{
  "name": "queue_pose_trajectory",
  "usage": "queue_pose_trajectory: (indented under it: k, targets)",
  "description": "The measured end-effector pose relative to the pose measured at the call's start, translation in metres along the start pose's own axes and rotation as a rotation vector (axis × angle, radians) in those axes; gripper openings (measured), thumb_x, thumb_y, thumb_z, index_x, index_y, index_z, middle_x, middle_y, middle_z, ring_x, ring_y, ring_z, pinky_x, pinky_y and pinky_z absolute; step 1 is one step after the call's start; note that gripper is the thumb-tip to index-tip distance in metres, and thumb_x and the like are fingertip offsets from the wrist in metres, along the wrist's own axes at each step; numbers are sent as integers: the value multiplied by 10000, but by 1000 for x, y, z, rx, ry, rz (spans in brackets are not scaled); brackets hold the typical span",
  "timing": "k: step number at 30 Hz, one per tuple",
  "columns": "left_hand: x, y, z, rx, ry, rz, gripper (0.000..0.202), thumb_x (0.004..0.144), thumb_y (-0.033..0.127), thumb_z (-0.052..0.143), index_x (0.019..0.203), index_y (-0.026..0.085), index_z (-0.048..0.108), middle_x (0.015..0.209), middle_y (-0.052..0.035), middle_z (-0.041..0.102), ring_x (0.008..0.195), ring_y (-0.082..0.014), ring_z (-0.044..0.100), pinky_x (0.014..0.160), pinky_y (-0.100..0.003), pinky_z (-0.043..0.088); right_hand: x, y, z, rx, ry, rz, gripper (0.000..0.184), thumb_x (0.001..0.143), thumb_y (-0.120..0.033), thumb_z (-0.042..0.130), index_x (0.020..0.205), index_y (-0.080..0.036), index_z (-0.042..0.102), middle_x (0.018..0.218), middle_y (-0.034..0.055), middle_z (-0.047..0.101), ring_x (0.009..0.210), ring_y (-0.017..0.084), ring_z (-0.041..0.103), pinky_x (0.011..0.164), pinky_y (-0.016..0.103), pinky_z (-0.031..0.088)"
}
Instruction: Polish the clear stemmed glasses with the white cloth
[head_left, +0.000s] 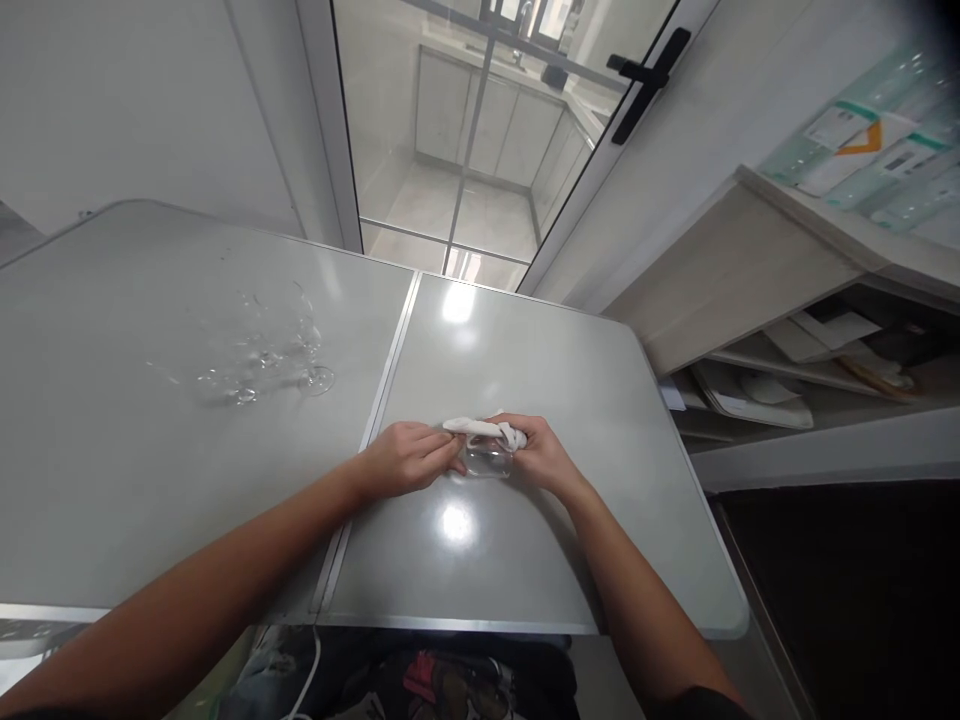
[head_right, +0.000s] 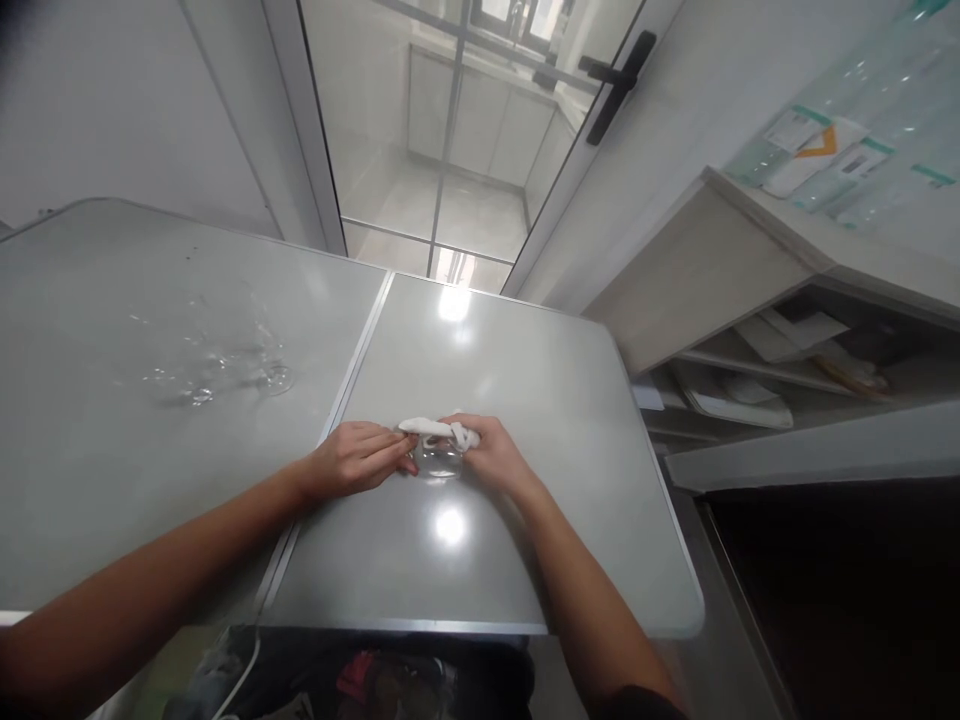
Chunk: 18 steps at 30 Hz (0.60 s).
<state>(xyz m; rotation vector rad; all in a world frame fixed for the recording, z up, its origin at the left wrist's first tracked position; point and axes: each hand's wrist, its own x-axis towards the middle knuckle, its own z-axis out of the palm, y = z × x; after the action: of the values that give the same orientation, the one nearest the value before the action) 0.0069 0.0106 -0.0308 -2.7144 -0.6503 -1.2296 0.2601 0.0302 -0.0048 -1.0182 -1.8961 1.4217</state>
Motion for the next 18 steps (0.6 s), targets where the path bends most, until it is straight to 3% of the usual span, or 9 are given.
queue_pose_trajectory:
  k: [5,7,9,11,14,18]
  targets:
    - [-1,1,2,22,37,-10,392,934,159,673,1310,156,562,791,-17,760,622,-137,693,594,-255,590,2,0,-5,-253,202,-17,268,795,-440,824,719,-197,742,937,50,532,909,217,541,839,352,489]
    - [1,1,0,43,53,-15,464,926,148,684,1362,151,527,800,-25,772,625,-139,703,605,-257,598,1,-3,-5,-222,233,5,224,822,-432,800,881,-220,764,949,44,543,905,217,545,861,360,490]
    - [2,0,-2,52,79,-29,502,916,135,696,1384,148,514,829,-38,786,667,-146,731,640,-258,613,0,-6,-5,-26,206,26,428,838,-413,785,1227,-262,688,1041,46,607,932,219,586,865,352,499]
    - [2,-3,-4,54,123,-74,518,904,131,713,1385,168,526,850,-37,794,722,-152,757,682,-255,625,-1,-9,-6,216,164,32,584,843,-423,772,1375,-272,582,1140,59,653,994,236,620,859,342,510]
    - [1,-7,-5,26,157,-134,514,890,133,730,1367,211,557,847,-19,799,767,-150,774,724,-241,631,-2,-8,-7,480,58,100,484,858,-452,749,1273,-221,649,1116,85,704,981,245,659,819,329,525]
    - [0,-10,-5,-36,141,-95,493,894,136,725,1356,200,566,813,-14,799,726,-143,769,731,-247,638,-3,0,-8,646,-121,310,457,801,-483,824,1095,-148,724,931,95,740,800,209,679,725,299,535]
